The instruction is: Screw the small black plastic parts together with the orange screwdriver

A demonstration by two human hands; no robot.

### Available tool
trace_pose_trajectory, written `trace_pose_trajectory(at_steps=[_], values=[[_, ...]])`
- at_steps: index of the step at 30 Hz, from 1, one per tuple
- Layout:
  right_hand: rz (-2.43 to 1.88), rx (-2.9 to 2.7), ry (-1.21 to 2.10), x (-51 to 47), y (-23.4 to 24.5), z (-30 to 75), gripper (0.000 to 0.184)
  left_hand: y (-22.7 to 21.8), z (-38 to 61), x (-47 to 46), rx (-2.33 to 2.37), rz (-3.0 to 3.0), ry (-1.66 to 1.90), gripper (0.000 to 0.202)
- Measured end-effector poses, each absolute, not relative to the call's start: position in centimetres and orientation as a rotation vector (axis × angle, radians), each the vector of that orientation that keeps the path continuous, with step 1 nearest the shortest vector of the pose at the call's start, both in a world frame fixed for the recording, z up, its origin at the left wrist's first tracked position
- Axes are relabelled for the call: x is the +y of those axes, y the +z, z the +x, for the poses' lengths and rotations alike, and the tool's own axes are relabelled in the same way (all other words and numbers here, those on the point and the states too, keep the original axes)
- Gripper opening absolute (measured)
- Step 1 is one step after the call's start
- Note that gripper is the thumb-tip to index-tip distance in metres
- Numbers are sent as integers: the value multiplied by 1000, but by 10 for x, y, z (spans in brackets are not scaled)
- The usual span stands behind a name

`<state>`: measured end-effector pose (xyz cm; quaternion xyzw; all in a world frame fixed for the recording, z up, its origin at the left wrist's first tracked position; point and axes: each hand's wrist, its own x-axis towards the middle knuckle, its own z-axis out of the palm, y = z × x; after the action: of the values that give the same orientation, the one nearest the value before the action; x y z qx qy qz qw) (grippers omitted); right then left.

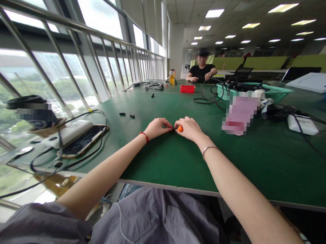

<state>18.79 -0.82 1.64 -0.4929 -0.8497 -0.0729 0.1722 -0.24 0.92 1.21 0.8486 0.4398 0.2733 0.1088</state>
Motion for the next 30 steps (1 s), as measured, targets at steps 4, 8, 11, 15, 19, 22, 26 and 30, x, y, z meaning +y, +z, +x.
trace_pose_trajectory(at_steps=[4, 8, 11, 15, 19, 22, 26, 30], values=[[-1397, -2406, -195, -10, 17, 187, 11, 14, -3, 8, 1283, 2509, 793, 19], [-1410, -2407, -184, -10, 18, 187, 12, 16, -3, 7, 1280, 2537, 794, 18], [-1419, -2411, -196, -9, 17, 187, 13, 17, -3, 6, 1280, 2560, 800, 18], [-1422, -2420, -195, -7, 15, 187, 13, 19, -4, 7, 1309, 2557, 821, 19], [-1408, -2361, -173, -7, 14, 187, 19, 23, -8, 6, 1349, 2588, 849, 17], [-1336, -2334, -169, -9, 17, 188, 23, 28, -9, 2, 1335, 2641, 859, 17], [-1243, -2338, -193, -10, 20, 190, 17, 32, -8, -2, 1304, 2643, 892, 16], [-1209, -2330, -186, -10, 21, 189, 13, 31, -8, -2, 1275, 2646, 881, 15]])
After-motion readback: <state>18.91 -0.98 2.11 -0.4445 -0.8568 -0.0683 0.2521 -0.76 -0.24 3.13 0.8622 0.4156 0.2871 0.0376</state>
